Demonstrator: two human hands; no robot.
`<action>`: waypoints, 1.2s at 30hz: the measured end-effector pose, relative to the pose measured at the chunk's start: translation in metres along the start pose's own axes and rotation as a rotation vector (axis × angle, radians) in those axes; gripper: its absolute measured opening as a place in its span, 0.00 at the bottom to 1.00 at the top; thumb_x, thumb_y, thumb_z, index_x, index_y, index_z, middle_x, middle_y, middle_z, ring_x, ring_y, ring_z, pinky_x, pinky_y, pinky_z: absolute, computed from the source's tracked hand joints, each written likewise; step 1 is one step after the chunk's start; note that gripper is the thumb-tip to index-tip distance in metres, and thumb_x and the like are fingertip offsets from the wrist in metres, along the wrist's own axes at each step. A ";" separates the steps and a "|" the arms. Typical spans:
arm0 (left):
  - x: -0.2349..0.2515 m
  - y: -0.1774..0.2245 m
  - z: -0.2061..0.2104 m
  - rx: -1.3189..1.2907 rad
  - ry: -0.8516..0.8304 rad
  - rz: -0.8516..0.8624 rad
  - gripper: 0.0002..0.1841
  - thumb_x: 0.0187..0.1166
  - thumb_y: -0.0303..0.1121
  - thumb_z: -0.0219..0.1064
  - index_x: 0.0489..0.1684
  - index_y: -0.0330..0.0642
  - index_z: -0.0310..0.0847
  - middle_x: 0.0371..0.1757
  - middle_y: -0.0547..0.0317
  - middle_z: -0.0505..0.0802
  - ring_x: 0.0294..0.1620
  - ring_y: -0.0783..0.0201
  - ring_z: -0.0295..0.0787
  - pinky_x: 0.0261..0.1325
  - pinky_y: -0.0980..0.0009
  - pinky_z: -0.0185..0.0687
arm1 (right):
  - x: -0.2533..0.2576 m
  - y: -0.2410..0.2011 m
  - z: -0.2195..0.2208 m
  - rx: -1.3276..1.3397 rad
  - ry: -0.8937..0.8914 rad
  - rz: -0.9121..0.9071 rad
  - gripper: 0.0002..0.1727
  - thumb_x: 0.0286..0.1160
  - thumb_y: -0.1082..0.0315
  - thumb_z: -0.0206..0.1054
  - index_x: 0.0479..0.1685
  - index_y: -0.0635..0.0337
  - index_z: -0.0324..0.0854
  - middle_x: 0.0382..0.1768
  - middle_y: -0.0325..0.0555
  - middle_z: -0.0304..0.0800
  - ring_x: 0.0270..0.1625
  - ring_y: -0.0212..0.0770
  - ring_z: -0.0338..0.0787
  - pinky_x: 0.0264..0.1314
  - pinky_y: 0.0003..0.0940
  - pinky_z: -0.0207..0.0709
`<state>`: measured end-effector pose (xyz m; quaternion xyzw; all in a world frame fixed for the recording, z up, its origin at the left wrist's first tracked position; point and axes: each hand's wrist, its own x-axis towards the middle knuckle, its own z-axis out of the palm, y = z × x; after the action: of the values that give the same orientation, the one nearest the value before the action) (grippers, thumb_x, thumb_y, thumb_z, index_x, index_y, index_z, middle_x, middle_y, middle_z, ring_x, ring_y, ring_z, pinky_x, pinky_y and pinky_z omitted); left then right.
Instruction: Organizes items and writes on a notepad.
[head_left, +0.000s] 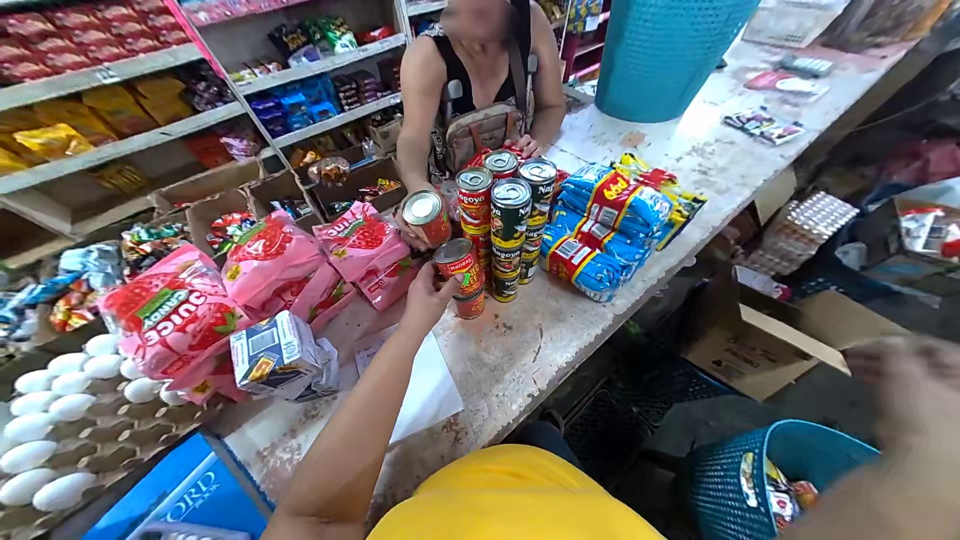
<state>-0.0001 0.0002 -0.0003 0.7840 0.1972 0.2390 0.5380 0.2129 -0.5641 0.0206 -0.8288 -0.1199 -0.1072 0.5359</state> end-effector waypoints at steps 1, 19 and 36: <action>0.000 0.000 0.000 -0.002 -0.001 0.001 0.30 0.84 0.44 0.68 0.78 0.35 0.69 0.64 0.42 0.89 0.60 0.56 0.90 0.67 0.56 0.84 | -0.007 0.006 0.028 0.011 0.029 0.138 0.24 0.89 0.56 0.59 0.66 0.71 0.75 0.45 0.47 0.88 0.39 0.28 0.87 0.46 0.30 0.85; -0.008 -0.019 0.025 0.243 0.159 0.168 0.42 0.63 0.37 0.85 0.78 0.29 0.70 0.70 0.35 0.83 0.65 0.51 0.88 0.69 0.56 0.85 | -0.164 0.146 0.231 -0.439 -0.637 0.730 0.28 0.94 0.54 0.53 0.70 0.72 0.80 0.69 0.73 0.83 0.77 0.67 0.80 0.82 0.64 0.66; -0.017 -0.022 0.044 0.203 0.197 0.072 0.45 0.63 0.36 0.85 0.78 0.21 0.64 0.72 0.28 0.80 0.68 0.50 0.86 0.66 0.61 0.88 | -0.067 0.063 0.187 0.191 0.032 0.537 0.34 0.97 0.51 0.35 0.69 0.74 0.76 0.51 0.61 0.89 0.47 0.45 0.90 0.52 0.42 0.84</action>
<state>0.0108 -0.0343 -0.0372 0.8136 0.2442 0.3128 0.4250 0.1786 -0.4235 -0.1296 -0.7747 0.1031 0.0373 0.6228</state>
